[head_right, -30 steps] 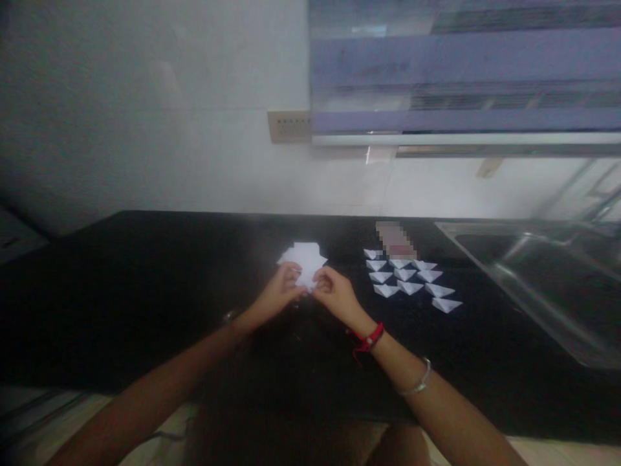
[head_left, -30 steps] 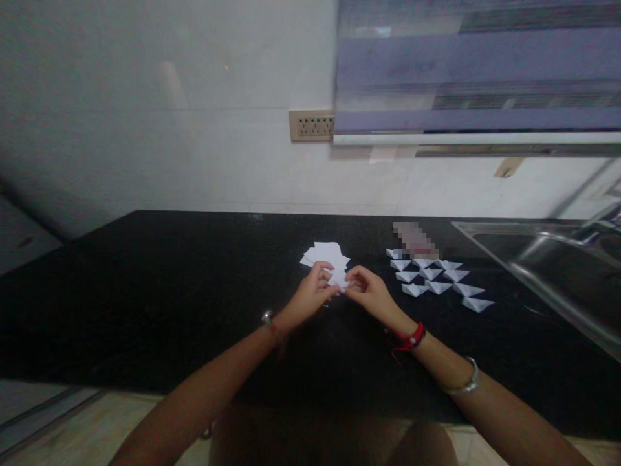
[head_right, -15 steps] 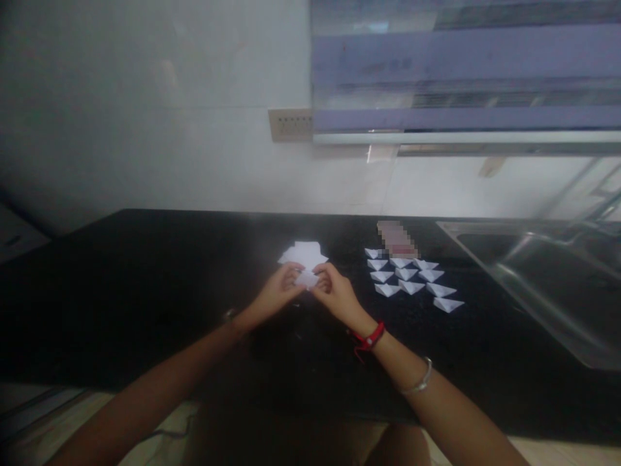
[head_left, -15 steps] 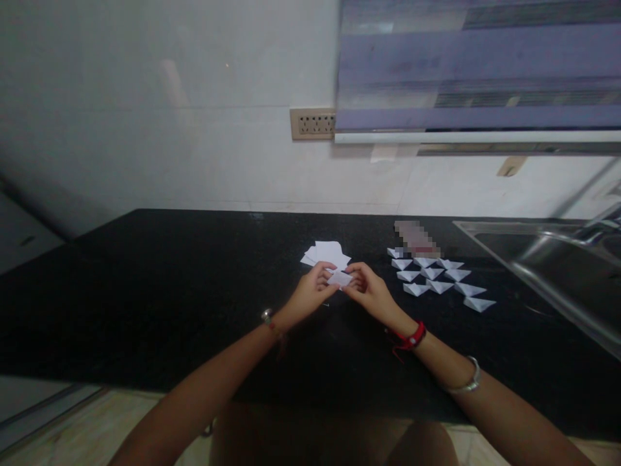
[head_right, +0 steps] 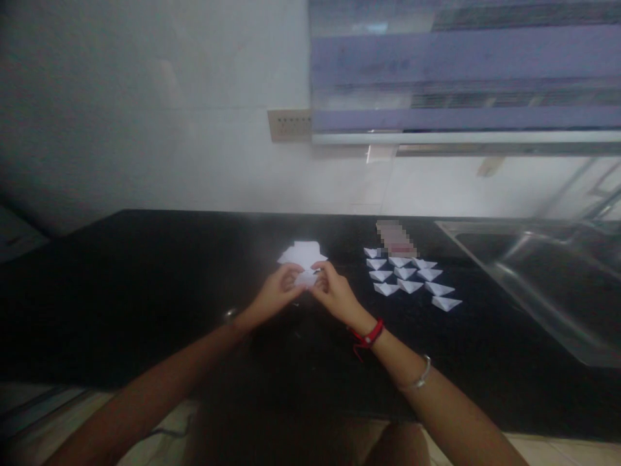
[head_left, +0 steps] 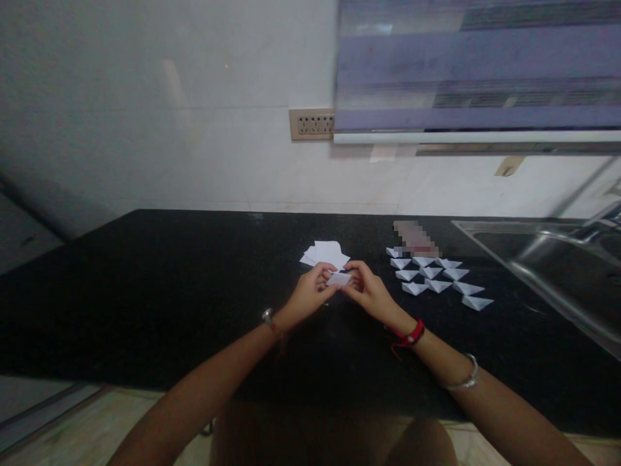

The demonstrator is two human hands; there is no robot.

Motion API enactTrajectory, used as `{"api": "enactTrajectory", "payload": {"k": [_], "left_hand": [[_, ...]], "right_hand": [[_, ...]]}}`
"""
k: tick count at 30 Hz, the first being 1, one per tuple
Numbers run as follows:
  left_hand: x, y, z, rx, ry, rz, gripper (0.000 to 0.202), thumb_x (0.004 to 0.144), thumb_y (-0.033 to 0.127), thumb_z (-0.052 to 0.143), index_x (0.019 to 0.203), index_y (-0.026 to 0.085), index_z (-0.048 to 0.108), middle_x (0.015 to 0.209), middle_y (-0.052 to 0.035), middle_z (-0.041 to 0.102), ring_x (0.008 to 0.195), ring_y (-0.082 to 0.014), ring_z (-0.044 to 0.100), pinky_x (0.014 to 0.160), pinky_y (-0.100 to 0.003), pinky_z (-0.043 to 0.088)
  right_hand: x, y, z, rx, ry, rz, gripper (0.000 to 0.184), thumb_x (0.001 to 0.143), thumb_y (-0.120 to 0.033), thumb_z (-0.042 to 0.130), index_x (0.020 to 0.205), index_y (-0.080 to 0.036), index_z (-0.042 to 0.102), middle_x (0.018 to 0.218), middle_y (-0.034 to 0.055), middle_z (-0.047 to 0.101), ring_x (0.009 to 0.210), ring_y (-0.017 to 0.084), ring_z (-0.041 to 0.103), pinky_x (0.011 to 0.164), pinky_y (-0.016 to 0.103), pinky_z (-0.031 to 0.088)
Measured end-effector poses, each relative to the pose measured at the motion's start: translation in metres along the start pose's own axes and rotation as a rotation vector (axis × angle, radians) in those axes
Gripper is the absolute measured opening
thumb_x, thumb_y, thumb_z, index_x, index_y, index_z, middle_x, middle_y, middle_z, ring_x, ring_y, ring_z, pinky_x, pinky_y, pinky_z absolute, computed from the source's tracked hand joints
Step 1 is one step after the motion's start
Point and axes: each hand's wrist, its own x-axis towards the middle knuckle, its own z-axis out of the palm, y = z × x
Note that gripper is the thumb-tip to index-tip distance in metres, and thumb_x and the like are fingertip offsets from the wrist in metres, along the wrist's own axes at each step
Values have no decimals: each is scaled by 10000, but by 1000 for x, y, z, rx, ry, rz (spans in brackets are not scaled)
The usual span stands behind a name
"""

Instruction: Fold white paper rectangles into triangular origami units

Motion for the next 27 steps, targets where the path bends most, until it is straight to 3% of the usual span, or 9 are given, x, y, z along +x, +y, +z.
{"api": "enactTrajectory", "payload": {"k": [4,8,12,17,21,27], "left_hand": [[-1,3,-2,142,31,98,215,719,159,534,929,173,490,783,-2,570,718,-105,557,638,-210,438],[-1,7,-7,244,-9,164,185,704,145,544,884,174,514,798,-4,583,715,-105,547,657,-221,427],[1,11,-11,22,-67,35,154,729,193,521,874,157,483,833,-20,564,753,-110,548,640,-211,431],[2,13,-11,-51,-84,-184,181,749,327,506,781,149,493,660,26,510,564,-77,502,509,-184,409],[0,8,-6,-96,-134,-230,202,688,281,580,799,150,472,671,26,521,567,-86,528,495,-183,411],[-1,7,-5,194,-8,-80,63,716,156,500,779,157,503,694,18,542,592,-86,533,539,-183,414]], "right_hand": [[0,-4,-2,-155,21,-48,287,744,-203,513,1015,-194,418,768,14,560,616,120,523,563,237,411],[1,-6,-6,-307,43,-143,78,729,-141,508,787,-178,544,731,23,578,665,141,532,607,254,410],[1,-3,-10,-324,97,-236,105,714,-94,498,753,-167,563,764,41,595,735,156,546,668,273,420],[-1,-4,-11,-353,89,-318,156,720,-83,468,776,-178,578,812,53,587,795,166,541,719,296,421],[-2,-10,-9,-380,40,-281,192,730,-89,450,771,-201,600,824,52,579,806,169,535,721,302,422],[2,-7,-5,-202,78,-121,160,735,-143,480,785,-199,620,845,45,596,817,165,546,745,306,419]]}}
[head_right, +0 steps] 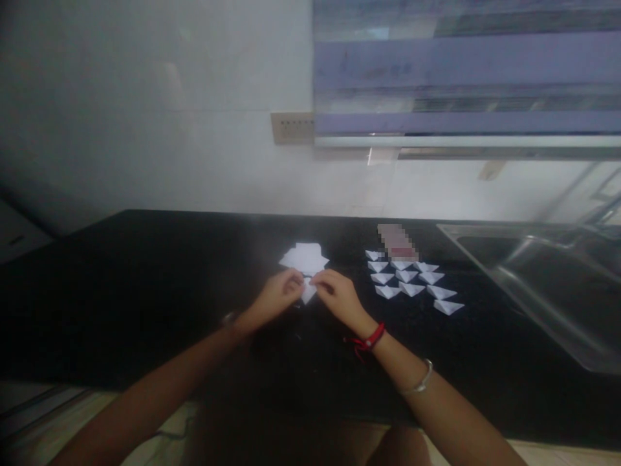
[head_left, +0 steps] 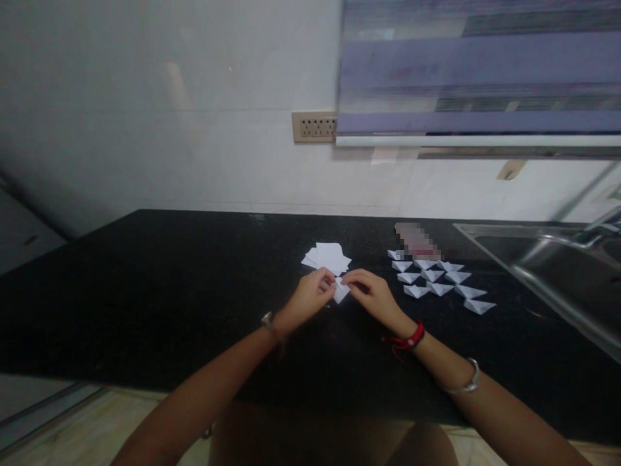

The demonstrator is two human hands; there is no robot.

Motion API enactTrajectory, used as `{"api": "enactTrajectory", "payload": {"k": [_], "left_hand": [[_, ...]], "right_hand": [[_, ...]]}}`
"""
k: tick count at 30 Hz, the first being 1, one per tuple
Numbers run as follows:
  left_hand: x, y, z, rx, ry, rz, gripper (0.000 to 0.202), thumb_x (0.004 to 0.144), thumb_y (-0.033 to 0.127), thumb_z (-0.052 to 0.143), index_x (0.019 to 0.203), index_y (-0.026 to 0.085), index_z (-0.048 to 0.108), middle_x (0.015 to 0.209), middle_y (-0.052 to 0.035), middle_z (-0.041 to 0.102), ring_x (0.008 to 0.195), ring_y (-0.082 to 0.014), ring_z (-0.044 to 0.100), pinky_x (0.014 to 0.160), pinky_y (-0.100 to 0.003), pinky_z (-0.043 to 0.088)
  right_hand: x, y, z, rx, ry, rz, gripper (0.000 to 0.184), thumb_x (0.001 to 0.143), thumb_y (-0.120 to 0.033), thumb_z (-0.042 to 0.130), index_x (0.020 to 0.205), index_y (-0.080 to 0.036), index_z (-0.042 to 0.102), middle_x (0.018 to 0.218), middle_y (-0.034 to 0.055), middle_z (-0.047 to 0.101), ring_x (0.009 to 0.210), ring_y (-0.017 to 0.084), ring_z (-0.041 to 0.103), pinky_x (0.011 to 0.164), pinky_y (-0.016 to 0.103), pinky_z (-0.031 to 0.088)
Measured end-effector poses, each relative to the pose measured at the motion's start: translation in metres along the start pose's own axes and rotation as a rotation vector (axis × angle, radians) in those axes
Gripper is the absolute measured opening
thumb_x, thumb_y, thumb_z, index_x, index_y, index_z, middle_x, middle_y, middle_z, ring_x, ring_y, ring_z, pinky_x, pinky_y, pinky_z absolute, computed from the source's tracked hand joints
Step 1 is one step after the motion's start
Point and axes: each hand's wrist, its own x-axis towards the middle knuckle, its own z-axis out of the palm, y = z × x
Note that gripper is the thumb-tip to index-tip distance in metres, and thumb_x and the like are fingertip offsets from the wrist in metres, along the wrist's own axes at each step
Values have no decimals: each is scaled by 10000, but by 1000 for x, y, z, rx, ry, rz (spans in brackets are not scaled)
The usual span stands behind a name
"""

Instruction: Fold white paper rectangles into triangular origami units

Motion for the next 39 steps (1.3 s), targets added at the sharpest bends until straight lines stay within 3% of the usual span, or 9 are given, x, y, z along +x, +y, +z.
{"api": "enactTrajectory", "payload": {"k": [4,7,12,26,31,36,39], "left_hand": [[0,3,0,218,65,106,71,695,96,475,688,151,520,707,9,522,590,-81,490,547,-181,392],[-1,4,2,288,63,162,73,717,106,459,698,152,513,719,4,511,611,-89,477,572,-192,384],[-2,5,8,355,84,221,70,751,136,443,702,161,486,714,-2,500,663,-116,466,631,-225,375],[-5,6,13,515,108,270,119,801,145,354,741,163,455,740,-27,460,684,-131,431,663,-252,373],[-5,5,17,572,58,270,131,817,156,334,754,159,450,750,-37,460,671,-137,429,652,-261,383],[-5,7,20,394,69,269,92,786,131,381,740,161,454,780,-38,475,725,-138,457,700,-270,400],[-3,6,17,106,77,147,33,779,182,429,785,163,454,784,-23,495,691,-118,495,619,-236,428]], "right_hand": [[1,7,6,199,-21,225,163,750,-276,490,747,-166,611,808,45,595,753,158,544,666,282,427],[0,8,11,312,22,366,165,673,-311,581,722,-156,553,677,3,561,621,125,520,576,248,409],[0,2,17,544,88,459,278,590,-307,653,743,-168,467,607,-37,515,545,92,497,514,213,383],[2,-4,16,509,105,400,208,628,-313,611,710,-167,487,609,-27,514,568,91,494,530,216,392],[2,-2,19,449,162,394,155,609,-252,594,672,-169,480,583,-32,485,538,89,472,509,218,376],[1,2,20,501,178,423,181,596,-227,575,722,-181,454,588,-43,489,526,89,482,493,210,378],[1,6,17,568,168,414,250,595,-227,593,791,-190,442,626,-43,512,553,94,509,522,215,400]]}}
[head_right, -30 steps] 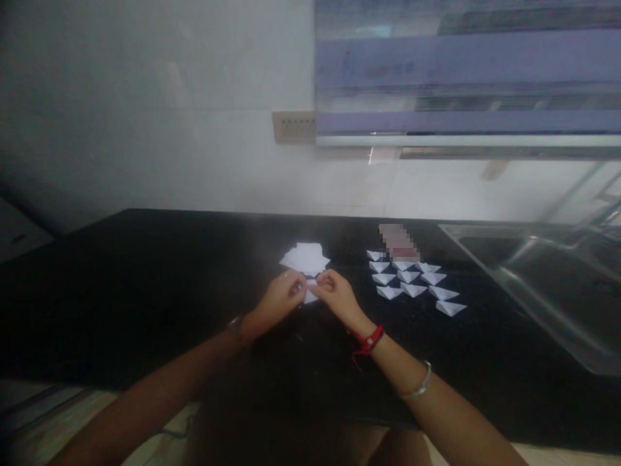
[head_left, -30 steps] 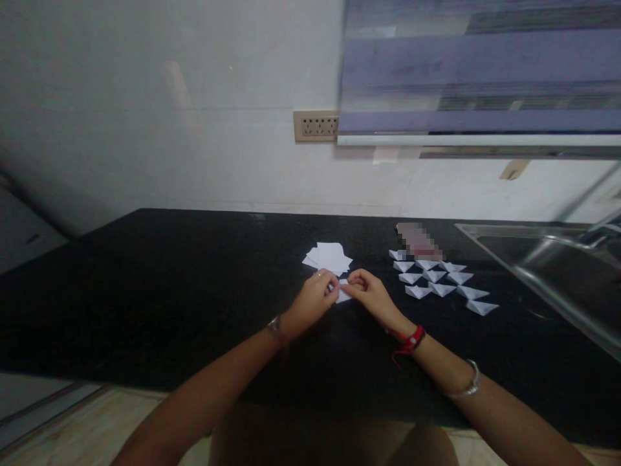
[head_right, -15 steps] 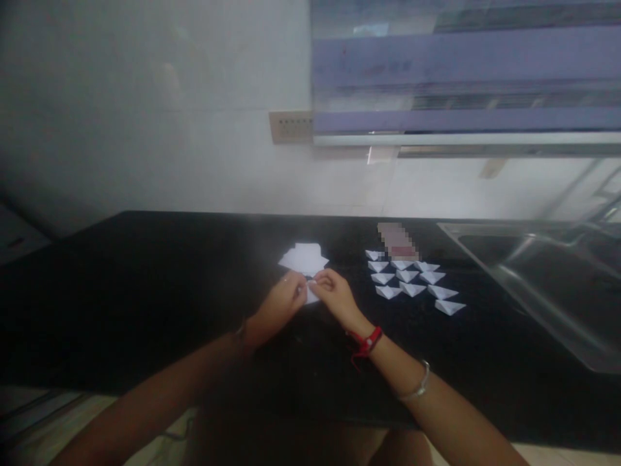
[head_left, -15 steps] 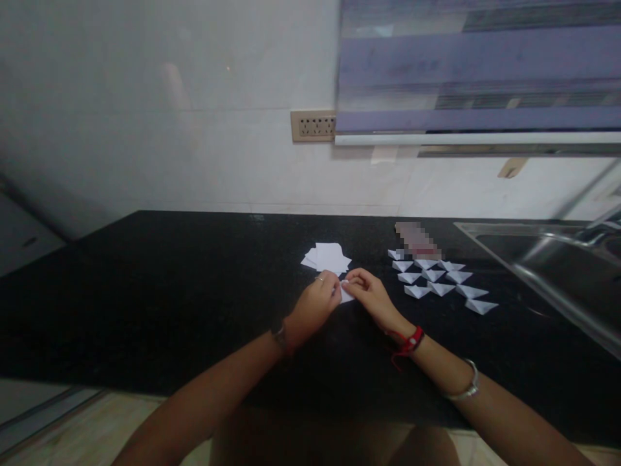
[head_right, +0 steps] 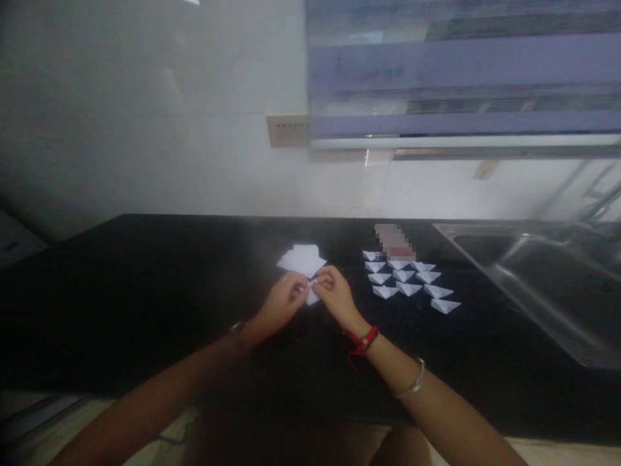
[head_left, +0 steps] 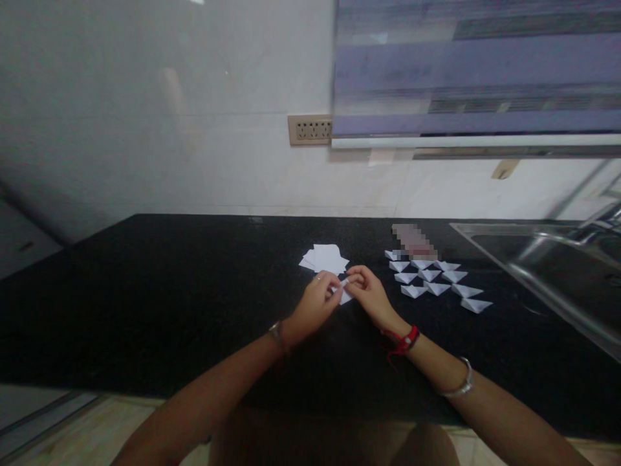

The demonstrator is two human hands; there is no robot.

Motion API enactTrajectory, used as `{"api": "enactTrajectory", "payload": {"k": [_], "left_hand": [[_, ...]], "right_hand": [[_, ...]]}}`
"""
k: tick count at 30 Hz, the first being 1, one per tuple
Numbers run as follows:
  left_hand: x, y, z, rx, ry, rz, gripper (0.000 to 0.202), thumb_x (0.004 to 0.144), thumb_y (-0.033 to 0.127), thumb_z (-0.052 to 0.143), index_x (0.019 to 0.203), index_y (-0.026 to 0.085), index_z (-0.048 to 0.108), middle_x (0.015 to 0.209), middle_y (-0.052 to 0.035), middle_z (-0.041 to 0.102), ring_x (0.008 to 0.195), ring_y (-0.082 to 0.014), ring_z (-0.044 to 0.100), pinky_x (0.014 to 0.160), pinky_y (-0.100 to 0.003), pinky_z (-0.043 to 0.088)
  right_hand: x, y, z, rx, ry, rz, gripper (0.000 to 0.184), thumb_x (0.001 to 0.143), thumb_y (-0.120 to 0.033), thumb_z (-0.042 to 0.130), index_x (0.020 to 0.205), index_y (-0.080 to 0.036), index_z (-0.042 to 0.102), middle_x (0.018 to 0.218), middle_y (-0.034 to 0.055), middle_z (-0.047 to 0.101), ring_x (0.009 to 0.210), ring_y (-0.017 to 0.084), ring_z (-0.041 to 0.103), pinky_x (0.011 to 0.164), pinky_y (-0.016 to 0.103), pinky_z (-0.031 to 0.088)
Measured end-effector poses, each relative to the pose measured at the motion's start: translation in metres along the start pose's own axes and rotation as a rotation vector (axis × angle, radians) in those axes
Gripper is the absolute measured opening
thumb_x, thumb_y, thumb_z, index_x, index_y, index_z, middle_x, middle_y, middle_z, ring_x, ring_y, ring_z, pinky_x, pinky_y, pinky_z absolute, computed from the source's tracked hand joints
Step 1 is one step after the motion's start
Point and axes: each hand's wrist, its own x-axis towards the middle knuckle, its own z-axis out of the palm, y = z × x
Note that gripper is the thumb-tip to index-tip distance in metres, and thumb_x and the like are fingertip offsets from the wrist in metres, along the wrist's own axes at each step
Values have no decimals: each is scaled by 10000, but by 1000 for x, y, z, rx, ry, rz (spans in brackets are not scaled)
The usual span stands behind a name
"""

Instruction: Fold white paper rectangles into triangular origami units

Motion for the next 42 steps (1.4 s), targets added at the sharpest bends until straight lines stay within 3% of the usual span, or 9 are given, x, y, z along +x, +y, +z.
{"api": "enactTrajectory", "payload": {"k": [3,6,13,17,23,28,32,37,42], "left_hand": [[3,-6,-4,-289,-41,-204,124,754,244,491,829,164,433,709,15,500,574,-85,511,507,-192,422],[5,-13,-5,-355,-51,-266,139,714,217,531,809,157,448,685,25,502,587,-81,522,508,-178,423],[4,-14,-5,-205,-53,-185,117,701,187,537,804,153,494,675,20,516,620,-86,519,573,-196,433],[5,-13,-12,-212,-136,-172,146,711,208,547,840,152,511,703,7,554,640,-99,539,578,-200,433],[9,-12,-23,123,-141,41,63,741,171,517,743,162,579,725,4,574,664,-107,515,618,-210,398],[9,-13,-23,255,-122,123,86,779,205,493,773,163,569,763,1,565,697,-108,508,653,-212,395],[5,-13,-25,436,-246,198,105,801,192,454,821,171,556,835,-16,554,792,-133,500,701,-231,394],[3,-18,-29,479,-437,220,146,807,158,431,863,170,566,906,-32,557,858,-138,501,761,-234,393],[5,-20,-34,392,-555,263,180,774,179,509,945,172,565,943,-31,576,885,-140,513,815,-238,378]], "right_hand": [[1,-1,-5,-6,-74,-25,257,623,-245,595,834,-190,459,664,-32,539,593,100,526,554,224,409],[2,-2,-8,-67,-151,-16,216,682,-289,552,857,-177,492,669,-22,548,591,98,521,550,226,398],[-1,-4,-7,-207,-139,-64,237,682,-234,559,902,-167,506,659,-18,565,584,109,523,553,231,392],[-1,-7,-11,-316,-132,-149,221,709,-215,534,925,-175,509,642,-26,558,560,106,509,536,225,383],[0,-9,-15,-582,-191,-191,125,717,-226,563,823,-162,581,740,25,623,662,137,560,617,249,410],[-4,-18,-15,-875,-209,-479,136,801,-198,461,756,-140,575,728,50,588,692,142,524,643,258,402],[-6,-23,-19,-1058,-401,-663,192,838,-189,390,802,-126,568,780,77,566,754,156,496,685,272,400],[-4,-18,-23,-1111,-683,-618,181,829,-174,418,816,-142,596,790,61,577,769,141,512,692,249,408],[-2,-13,-23,-1082,-709,-562,172,815,-209,460,896,-146,598,858,65,577,828,145,520,746,256,407]]}}
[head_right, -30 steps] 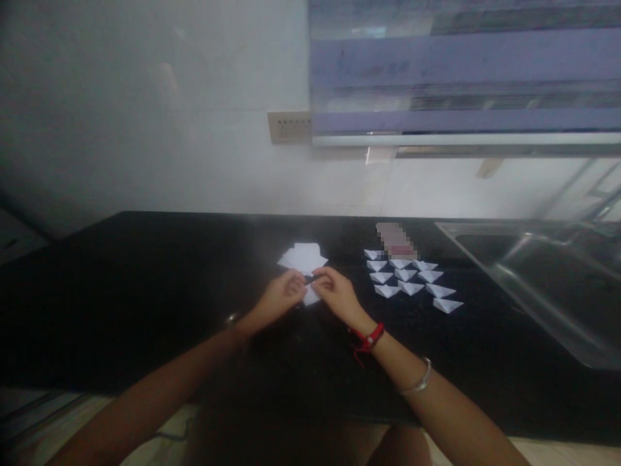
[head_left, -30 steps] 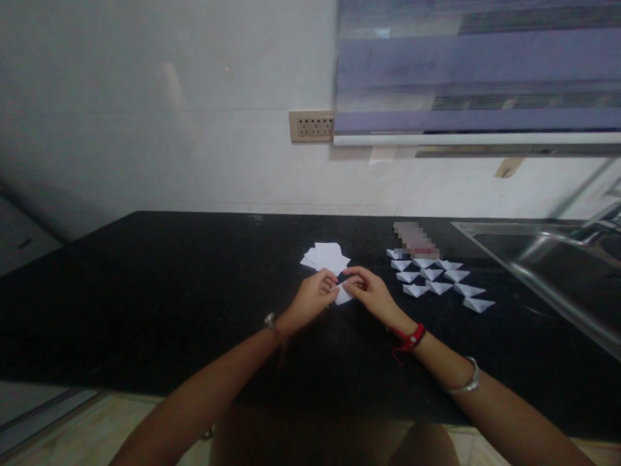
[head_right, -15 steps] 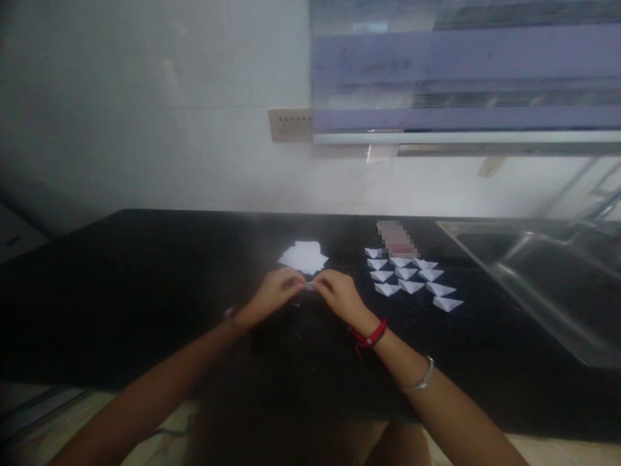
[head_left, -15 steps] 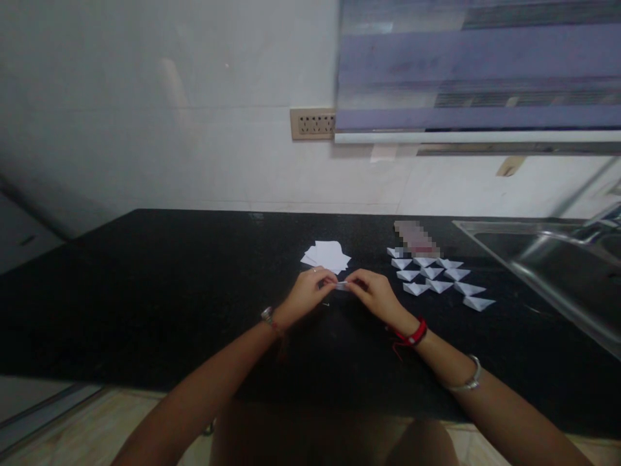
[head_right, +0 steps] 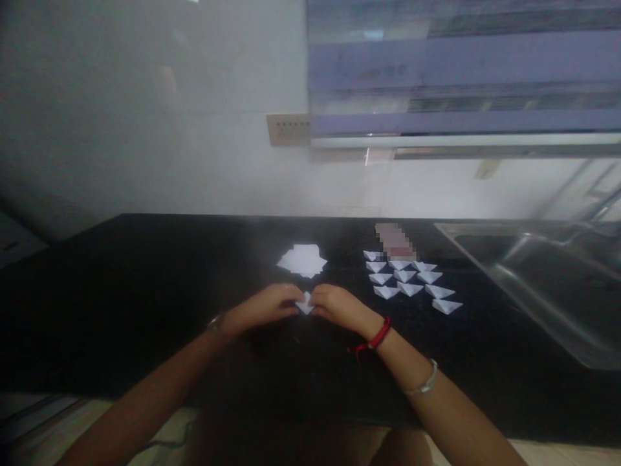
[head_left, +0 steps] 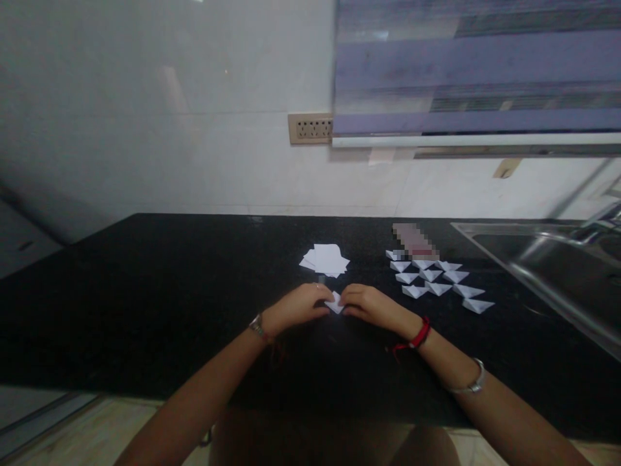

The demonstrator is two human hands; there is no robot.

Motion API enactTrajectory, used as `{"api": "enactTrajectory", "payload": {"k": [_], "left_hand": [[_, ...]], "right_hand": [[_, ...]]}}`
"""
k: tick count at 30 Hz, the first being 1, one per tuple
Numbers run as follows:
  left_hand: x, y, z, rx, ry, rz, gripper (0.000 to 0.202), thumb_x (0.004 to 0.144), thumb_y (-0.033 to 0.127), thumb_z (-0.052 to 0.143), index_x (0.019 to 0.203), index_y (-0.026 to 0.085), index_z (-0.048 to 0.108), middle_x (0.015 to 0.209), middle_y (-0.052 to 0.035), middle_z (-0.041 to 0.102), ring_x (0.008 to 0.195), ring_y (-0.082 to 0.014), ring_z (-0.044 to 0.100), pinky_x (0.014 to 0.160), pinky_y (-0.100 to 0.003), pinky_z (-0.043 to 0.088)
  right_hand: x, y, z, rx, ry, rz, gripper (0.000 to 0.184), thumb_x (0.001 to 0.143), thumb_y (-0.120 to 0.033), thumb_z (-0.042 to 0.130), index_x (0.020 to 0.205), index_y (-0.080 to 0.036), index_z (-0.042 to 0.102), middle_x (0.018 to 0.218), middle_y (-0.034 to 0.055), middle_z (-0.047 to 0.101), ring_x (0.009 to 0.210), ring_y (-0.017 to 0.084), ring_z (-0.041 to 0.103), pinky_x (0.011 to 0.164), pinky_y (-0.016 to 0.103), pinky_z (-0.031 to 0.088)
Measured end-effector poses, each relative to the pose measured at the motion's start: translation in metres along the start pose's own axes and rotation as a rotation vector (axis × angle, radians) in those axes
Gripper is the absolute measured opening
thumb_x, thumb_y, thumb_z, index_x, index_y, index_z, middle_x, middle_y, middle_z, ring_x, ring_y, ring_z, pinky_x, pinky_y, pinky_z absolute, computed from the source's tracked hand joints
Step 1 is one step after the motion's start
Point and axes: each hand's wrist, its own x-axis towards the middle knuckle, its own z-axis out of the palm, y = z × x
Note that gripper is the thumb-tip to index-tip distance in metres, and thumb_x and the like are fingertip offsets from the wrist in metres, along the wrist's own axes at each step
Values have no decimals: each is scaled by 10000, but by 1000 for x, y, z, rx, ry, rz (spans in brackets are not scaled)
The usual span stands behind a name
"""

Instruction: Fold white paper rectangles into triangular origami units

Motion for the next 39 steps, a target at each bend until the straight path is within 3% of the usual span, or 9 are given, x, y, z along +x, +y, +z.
{"api": "enactTrajectory", "payload": {"k": [6,13,19,33,39], "left_hand": [[4,1,-3,57,-3,-61,151,791,213,501,888,150,597,884,-51,571,841,-142,516,753,-226,394],[3,-8,2,248,-29,51,230,857,233,364,779,163,569,814,-28,545,738,-125,499,660,-217,382],[2,-8,2,176,-8,90,223,839,324,406,852,170,567,864,-35,541,813,-133,495,723,-222,383],[5,-8,7,192,22,22,220,855,218,356,800,150,558,825,-40,537,801,-135,478,733,-233,379],[2,-8,8,171,122,-129,138,815,250,434,833,160,536,890,-41,506,855,-149,455,737,-243,381]], "right_hand": [[1,5,3,11,7,4,206,839,-195,413,844,-146,613,847,66,582,825,141,521,746,253,401],[3,6,2,-28,13,-45,208,840,-219,416,829,-139,608,808,67,587,818,151,505,748,272,395],[5,2,-1,-80,-14,-70,237,861,-196,358,871,-121,582,828,87,574,803,154,497,723,274,404],[5,3,3,20,91,58,118,789,-119,443,821,-124,557,828,74,536,811,156,485,748,279,403],[8,5,9,64,149,142,131,811,-112,399,774,-127,525,800,69,508,772,148,470,722,278,403]]}}
